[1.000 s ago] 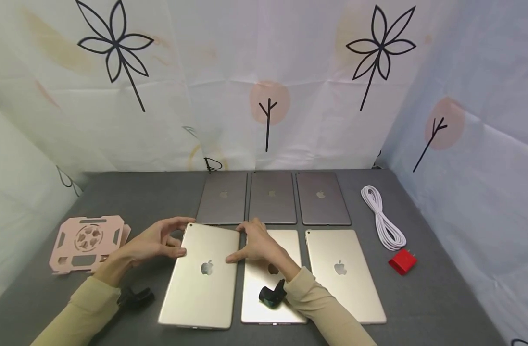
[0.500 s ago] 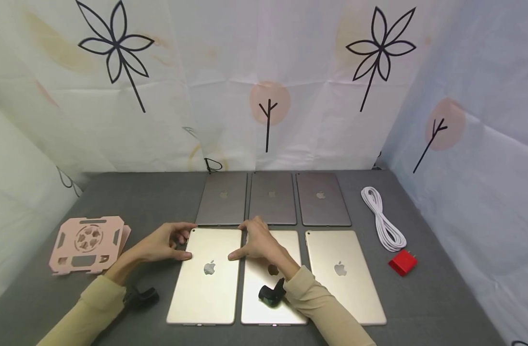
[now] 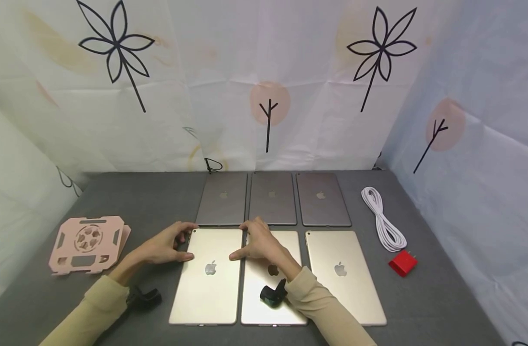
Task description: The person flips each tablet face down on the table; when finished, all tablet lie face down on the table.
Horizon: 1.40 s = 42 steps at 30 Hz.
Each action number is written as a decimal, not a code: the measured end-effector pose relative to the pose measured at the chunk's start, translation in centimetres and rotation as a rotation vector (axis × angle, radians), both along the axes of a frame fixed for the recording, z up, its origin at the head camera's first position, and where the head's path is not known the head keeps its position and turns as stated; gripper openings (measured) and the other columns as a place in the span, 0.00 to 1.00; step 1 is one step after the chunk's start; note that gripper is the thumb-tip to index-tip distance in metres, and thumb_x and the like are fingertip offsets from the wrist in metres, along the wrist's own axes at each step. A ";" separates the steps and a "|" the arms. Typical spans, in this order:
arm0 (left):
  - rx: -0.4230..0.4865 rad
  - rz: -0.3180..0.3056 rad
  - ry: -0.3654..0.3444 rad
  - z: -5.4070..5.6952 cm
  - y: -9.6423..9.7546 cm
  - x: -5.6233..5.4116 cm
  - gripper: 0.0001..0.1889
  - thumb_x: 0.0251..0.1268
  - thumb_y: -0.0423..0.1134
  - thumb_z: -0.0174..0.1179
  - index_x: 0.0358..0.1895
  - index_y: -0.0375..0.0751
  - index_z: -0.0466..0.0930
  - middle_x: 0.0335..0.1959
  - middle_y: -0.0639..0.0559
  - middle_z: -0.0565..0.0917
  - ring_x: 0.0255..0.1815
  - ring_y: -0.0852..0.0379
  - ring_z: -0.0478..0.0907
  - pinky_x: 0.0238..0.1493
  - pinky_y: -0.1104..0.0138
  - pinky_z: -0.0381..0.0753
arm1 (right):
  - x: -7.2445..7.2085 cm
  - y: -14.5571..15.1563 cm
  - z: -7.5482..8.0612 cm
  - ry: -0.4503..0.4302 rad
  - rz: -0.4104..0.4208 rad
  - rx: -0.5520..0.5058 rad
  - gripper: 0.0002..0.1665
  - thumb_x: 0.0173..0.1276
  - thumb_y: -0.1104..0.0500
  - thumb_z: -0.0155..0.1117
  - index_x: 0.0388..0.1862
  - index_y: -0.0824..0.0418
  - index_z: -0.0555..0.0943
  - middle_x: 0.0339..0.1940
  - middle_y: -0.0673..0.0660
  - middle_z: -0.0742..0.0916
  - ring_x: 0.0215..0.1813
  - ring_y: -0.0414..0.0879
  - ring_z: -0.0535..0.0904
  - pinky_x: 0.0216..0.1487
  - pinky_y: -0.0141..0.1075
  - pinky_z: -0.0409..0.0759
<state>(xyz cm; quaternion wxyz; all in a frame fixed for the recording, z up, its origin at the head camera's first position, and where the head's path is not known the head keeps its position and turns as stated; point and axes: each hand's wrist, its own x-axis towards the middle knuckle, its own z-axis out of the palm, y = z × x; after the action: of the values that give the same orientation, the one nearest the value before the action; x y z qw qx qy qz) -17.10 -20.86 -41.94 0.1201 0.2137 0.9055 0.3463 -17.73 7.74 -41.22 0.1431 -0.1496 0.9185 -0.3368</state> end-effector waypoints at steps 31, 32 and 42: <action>-0.078 -0.048 0.120 0.1 0.3 0.5 0.40 0.57 0.40 0.76 0.70 0.27 0.70 0.59 0.33 0.75 0.49 0.49 0.77 0.45 0.63 0.78 | 0.8 1.2 0.6 0.108 0.131 0.179 0.47 0.59 0.40 0.78 0.74 0.53 0.74 0.53 0.59 0.75 0.53 0.54 0.65 0.51 0.47 0.72; -0.082 -0.056 0.130 0.1 0.3 0.5 0.40 0.57 0.40 0.75 0.70 0.26 0.70 0.60 0.33 0.74 0.49 0.49 0.78 0.45 0.62 0.79 | 0.9 1.2 0.6 0.111 0.132 0.188 0.47 0.59 0.40 0.78 0.74 0.53 0.74 0.54 0.59 0.74 0.53 0.54 0.65 0.50 0.47 0.72; -0.157 -0.038 0.214 0.5 0.8 1.3 0.37 0.60 0.50 0.74 0.69 0.35 0.75 0.60 0.36 0.77 0.54 0.43 0.79 0.49 0.50 0.82 | 2.1 2.5 1.3 0.202 0.198 0.310 0.40 0.67 0.43 0.72 0.75 0.54 0.74 0.61 0.60 0.77 0.51 0.52 0.70 0.49 0.44 0.75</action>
<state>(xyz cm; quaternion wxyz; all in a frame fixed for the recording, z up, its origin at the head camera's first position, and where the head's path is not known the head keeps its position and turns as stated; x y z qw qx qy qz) -15.80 -20.11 -41.48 0.0456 0.2565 0.9333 0.2470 -15.66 10.29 -39.92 0.1040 -0.2483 0.9499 -0.1591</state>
